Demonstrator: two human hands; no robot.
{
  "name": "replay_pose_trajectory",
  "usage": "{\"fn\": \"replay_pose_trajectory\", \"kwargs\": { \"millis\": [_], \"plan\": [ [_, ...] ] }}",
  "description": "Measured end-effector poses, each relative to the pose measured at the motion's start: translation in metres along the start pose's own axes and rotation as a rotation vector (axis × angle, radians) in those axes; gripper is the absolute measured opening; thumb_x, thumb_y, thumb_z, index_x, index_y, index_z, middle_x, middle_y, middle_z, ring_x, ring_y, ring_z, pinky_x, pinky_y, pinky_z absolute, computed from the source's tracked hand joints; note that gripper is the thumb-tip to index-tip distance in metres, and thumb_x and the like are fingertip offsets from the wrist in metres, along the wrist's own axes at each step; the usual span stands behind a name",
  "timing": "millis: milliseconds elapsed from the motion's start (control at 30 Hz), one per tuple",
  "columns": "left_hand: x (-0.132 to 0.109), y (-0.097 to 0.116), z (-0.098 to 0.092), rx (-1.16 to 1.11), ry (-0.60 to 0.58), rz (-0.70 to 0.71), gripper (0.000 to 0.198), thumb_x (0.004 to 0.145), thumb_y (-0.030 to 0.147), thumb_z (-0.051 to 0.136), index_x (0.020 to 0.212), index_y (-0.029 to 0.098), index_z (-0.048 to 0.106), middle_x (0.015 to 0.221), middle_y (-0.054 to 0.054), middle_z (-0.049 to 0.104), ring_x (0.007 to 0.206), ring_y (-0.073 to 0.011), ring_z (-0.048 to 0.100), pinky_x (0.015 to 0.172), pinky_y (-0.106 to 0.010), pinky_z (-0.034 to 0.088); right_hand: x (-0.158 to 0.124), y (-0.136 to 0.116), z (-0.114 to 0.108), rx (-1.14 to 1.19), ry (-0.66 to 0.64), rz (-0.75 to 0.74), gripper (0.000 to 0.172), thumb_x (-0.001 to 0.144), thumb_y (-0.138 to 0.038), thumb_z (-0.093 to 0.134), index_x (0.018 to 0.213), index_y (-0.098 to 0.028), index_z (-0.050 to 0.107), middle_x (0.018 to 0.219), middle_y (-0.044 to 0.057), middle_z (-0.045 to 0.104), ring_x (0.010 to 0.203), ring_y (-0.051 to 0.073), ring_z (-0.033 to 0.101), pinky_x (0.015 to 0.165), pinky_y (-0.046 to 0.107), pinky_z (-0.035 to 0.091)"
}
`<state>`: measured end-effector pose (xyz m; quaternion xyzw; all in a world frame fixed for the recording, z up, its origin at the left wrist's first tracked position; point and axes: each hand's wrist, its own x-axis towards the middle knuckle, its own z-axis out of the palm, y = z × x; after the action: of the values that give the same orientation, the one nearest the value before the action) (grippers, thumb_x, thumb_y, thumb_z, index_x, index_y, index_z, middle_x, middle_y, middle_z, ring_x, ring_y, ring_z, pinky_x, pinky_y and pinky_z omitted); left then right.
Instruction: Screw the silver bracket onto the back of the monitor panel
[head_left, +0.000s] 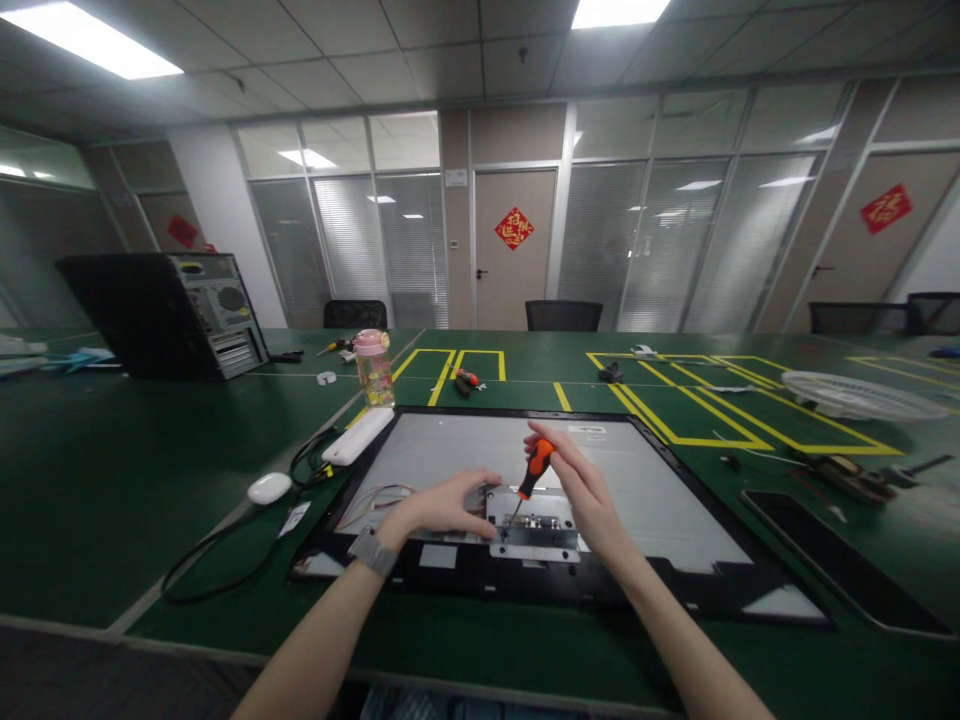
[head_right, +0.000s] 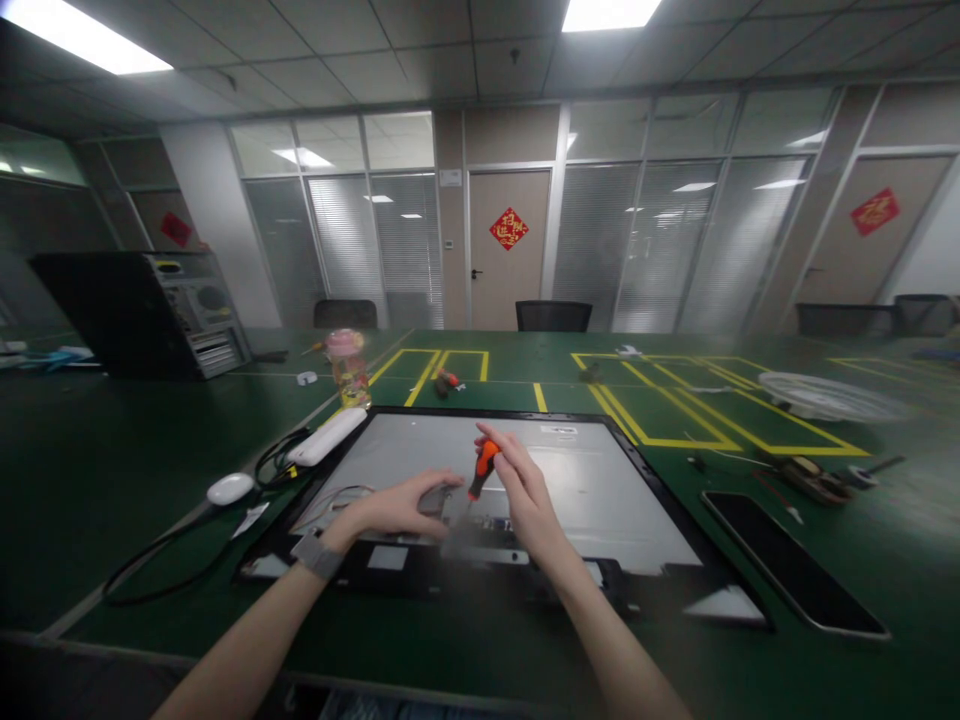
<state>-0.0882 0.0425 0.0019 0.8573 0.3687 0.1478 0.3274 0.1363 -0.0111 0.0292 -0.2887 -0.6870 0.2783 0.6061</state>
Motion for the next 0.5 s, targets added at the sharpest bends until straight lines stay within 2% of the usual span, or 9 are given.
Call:
{"fn": "replay_pose_trajectory", "kwargs": {
  "millis": [100,267,400,500],
  "plan": [
    [0.0004,-0.0008,0.0004,-0.002,0.001,0.008,0.074,0.067,0.048,0.077,0.132,0.026,0.049,0.132,-0.007,0.051,0.122,-0.0279,0.047,0.105,-0.038,0.034,-0.0002,-0.0004,0.0006,0.038,-0.017,0.017,0.033,0.094,-0.034,0.047,0.123,-0.026,0.06,0.096,0.005,0.064,0.091,0.021,0.061,0.085,0.037,0.047],
    [0.0008,-0.0014,0.0003,0.004,-0.001,-0.016,0.077,0.066,0.05,0.077,0.134,0.028,0.047,0.135,-0.007,0.049,0.125,-0.0286,0.045,0.106,-0.039,0.033,0.0005,0.002,0.0025,-0.032,0.122,-0.042,0.016,0.081,-0.033,0.068,0.095,-0.025,0.071,0.079,0.002,0.061,0.078,0.02,0.059,0.075,0.034,0.049],
    [0.0004,-0.0001,0.0002,0.003,-0.004,0.0,0.076,0.067,0.049,0.076,0.134,0.027,0.046,0.134,-0.007,0.049,0.125,-0.028,0.045,0.107,-0.038,0.033,-0.0003,0.0003,0.0024,-0.001,0.088,0.006,0.022,0.09,-0.036,0.054,0.102,-0.025,0.069,0.09,0.005,0.066,0.086,0.021,0.063,0.078,0.036,0.05],
    [0.0006,-0.0003,0.0004,0.004,-0.004,-0.005,0.076,0.067,0.049,0.076,0.134,0.026,0.047,0.134,-0.007,0.049,0.125,-0.028,0.044,0.107,-0.038,0.032,-0.0004,0.0009,0.0022,0.033,0.108,0.042,0.022,0.09,-0.035,0.055,0.103,-0.024,0.068,0.089,0.005,0.069,0.085,0.021,0.065,0.077,0.035,0.051]
  ]
}}
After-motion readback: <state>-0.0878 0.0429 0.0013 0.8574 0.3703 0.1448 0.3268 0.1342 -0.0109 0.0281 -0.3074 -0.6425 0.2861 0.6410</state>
